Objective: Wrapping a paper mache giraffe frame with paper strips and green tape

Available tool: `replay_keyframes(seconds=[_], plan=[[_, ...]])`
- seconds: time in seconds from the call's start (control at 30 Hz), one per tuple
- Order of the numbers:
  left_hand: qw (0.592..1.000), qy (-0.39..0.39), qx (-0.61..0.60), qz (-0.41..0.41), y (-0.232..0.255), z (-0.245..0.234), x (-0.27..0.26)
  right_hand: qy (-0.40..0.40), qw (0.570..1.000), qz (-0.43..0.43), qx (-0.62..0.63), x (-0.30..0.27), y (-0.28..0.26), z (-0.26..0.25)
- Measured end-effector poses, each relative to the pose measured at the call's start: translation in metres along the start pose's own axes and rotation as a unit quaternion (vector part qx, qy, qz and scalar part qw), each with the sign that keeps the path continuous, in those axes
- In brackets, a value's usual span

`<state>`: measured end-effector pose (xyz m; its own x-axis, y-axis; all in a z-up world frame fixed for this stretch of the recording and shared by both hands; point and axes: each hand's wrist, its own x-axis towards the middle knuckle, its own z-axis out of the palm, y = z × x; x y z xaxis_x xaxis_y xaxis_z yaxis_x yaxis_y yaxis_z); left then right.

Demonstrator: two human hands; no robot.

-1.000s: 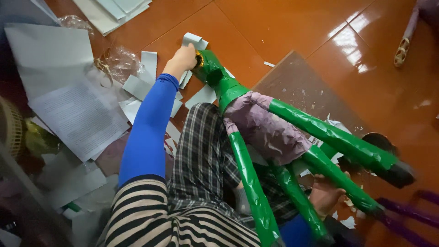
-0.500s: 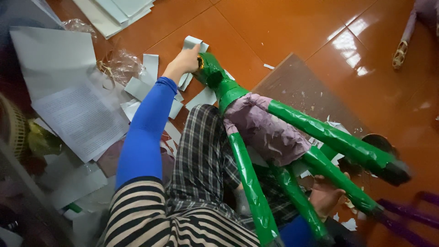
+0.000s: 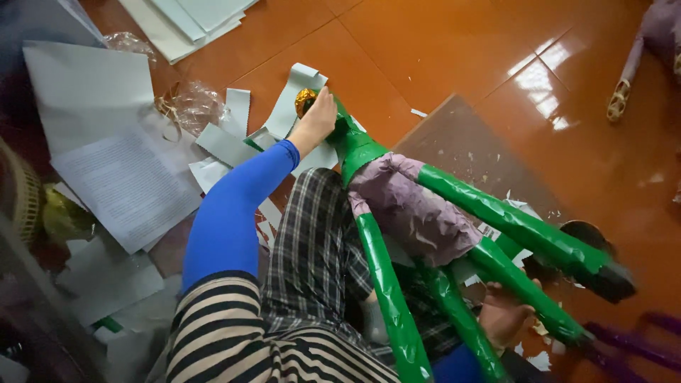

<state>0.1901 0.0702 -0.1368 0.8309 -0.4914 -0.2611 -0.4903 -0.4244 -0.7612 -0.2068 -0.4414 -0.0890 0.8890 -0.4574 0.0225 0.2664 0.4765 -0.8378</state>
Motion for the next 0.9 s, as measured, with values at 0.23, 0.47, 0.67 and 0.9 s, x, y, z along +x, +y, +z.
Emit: replay_keyframes(seconds=[0.23, 0.47, 0.67, 0.9], plan=[[0.999, -0.014, 0.021, 0.038, 0.007, 0.006, 0.005, 0.024, 0.999, -0.02, -0.015, -0.002, 0.0, 0.008], [0.994, 0.112, -0.007, -0.005, 0.027, 0.049, 0.03, 0.016, 1.0, -0.018, 0.015, 0.003, 0.01, -0.009], [0.864, 0.451, -0.221, -0.045, -0.002, 0.034, 0.012, 0.036, 0.999, -0.034, 0.007, 0.009, 0.027, -0.039], [0.82, 0.296, -0.357, -0.336, -0.047, 0.067, 0.001, 0.045, 0.989, -0.042, -0.137, 0.03, 0.033, -0.055]])
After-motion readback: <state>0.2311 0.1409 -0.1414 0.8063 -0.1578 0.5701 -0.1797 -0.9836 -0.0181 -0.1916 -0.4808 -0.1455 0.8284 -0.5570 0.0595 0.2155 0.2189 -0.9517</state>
